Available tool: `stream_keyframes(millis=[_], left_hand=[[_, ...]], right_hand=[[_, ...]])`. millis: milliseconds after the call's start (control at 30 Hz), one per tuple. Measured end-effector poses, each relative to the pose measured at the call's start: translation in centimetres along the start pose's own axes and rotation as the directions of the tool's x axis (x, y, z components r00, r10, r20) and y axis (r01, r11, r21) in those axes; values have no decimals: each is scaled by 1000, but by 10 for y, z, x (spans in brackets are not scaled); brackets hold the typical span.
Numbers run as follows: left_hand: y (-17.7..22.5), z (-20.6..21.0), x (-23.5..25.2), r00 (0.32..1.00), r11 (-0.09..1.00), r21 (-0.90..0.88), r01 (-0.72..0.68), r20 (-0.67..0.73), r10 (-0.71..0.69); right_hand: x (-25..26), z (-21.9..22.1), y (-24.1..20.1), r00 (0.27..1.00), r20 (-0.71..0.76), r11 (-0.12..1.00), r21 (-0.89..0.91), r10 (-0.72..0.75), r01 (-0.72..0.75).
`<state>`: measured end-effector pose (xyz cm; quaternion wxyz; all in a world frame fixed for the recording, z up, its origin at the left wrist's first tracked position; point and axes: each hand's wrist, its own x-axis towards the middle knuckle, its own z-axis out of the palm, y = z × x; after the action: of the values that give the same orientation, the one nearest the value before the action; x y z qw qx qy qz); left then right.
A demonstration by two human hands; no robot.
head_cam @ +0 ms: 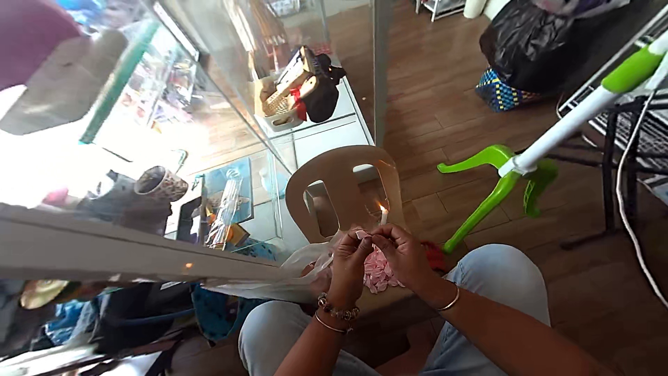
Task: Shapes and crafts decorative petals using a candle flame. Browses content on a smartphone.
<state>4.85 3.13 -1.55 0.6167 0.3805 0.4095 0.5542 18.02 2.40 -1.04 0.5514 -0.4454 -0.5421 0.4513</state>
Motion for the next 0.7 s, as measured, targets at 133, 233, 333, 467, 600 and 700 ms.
stream_keyframes(millis=[133,233,333,467,600,700], left_hand=[[9,0,4,981,914,360,-185,129,147],[18,0,4,934,699,620,-356,255,250],[21,7,2,908,513,750,-418,321,270],[25,21,0,925,452,809,-375,297,236],[15,32,15,976,584,782,-217,153,157],[-11,29,40,998,632,774,-36,-4,61]], right_hand=[[7,-13,-3,998,58,961,-276,-18,33],[8,-25,-8,990,137,939,-344,16,33],[7,-35,-13,984,173,926,-377,41,27],[9,-47,-21,978,187,932,-363,94,-20],[17,-65,-32,994,26,950,-300,102,-89],[25,-86,-36,986,-164,963,-258,35,-77]])
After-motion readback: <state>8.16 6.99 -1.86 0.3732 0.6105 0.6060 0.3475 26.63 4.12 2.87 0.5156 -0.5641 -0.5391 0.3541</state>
